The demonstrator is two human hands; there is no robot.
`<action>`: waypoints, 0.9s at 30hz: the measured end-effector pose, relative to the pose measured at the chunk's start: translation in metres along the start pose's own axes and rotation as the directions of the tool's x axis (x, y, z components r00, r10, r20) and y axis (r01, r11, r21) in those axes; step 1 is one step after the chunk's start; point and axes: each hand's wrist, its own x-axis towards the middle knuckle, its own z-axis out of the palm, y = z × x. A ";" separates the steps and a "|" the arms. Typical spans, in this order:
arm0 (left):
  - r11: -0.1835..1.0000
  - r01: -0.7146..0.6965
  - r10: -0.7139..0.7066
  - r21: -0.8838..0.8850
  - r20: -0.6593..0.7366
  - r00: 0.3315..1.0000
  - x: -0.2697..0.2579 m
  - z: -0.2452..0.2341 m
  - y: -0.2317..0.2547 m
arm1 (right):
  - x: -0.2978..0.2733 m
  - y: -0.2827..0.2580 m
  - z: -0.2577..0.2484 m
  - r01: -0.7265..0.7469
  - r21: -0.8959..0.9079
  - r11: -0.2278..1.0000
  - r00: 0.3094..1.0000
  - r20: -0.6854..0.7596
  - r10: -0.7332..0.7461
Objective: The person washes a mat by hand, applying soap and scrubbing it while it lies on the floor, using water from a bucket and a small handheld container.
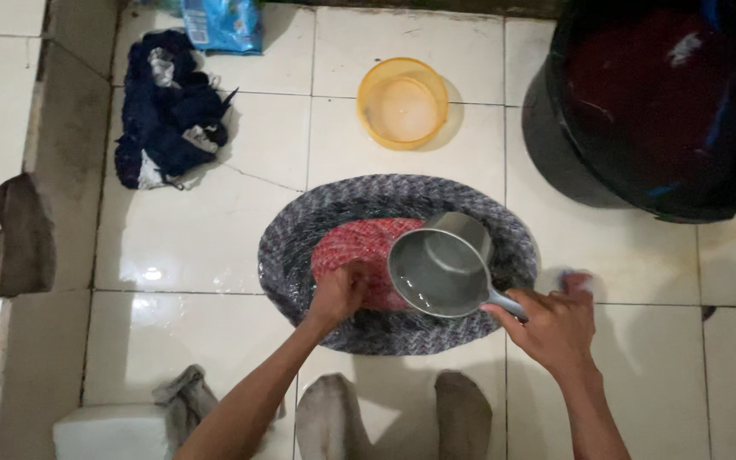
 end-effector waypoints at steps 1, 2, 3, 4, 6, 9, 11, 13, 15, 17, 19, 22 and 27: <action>0.999 0.018 -0.017 -0.044 0.023 1.000 -0.001 0.002 0.003 | -0.003 0.003 -0.002 -0.005 -0.026 1.000 1.000 -0.025 0.004; 0.996 0.039 -0.035 -0.086 0.047 0.998 0.000 0.005 0.006 | -0.006 0.006 -0.005 -0.009 -0.052 0.999 0.999 -0.049 0.007; 0.996 0.033 -0.029 -0.087 0.054 0.998 0.004 0.010 0.009 | -0.007 0.009 -0.007 -0.017 -0.056 0.998 0.999 -0.051 0.014; 0.998 0.037 -0.034 -0.048 0.066 0.997 0.008 0.015 0.012 | -0.009 0.013 -0.010 -0.040 -0.049 0.998 0.998 -0.047 0.038; 0.999 0.038 -0.037 -0.009 0.082 0.996 0.014 0.022 0.018 | -0.011 0.017 -0.012 -0.067 -0.043 0.997 0.997 -0.042 0.065; 0.996 0.007 -0.013 0.089 0.069 0.998 0.027 0.027 0.030 | -0.010 0.020 -0.013 -0.103 -0.125 0.987 0.992 -0.092 0.092; 0.998 -0.058 0.057 0.013 0.052 0.997 0.035 0.026 0.040 | -0.005 0.019 -0.010 -0.156 -0.155 0.976 0.979 -0.154 0.132; 0.996 -0.085 0.087 -0.024 0.051 0.995 0.044 0.023 0.047 | 0.002 0.019 -0.006 -0.167 -0.159 0.973 0.974 -0.180 0.138; 0.992 -0.111 0.114 -0.061 0.051 0.992 0.057 0.025 0.052 | 0.009 0.019 -0.002 -0.180 -0.162 0.970 0.968 -0.203 0.146; 0.980 -0.190 0.187 0.067 0.048 0.981 0.070 0.029 0.056 | 0.014 0.020 0.003 -0.210 -0.120 0.970 0.959 -0.216 0.181; 0.960 -0.274 0.274 0.050 0.018 0.962 0.078 0.027 0.059 | 0.020 0.022 0.008 -0.273 -0.128 0.953 0.953 -0.175 0.249; 0.968 -0.240 0.239 0.069 0.015 0.971 0.089 0.026 0.068 | 0.026 0.025 0.016 -0.331 -0.132 0.934 0.937 -0.166 0.309; 0.966 -0.258 0.258 0.005 -0.026 0.966 0.099 0.028 0.074 | 0.028 0.036 0.021 -0.332 -0.202 0.921 0.933 -0.216 0.289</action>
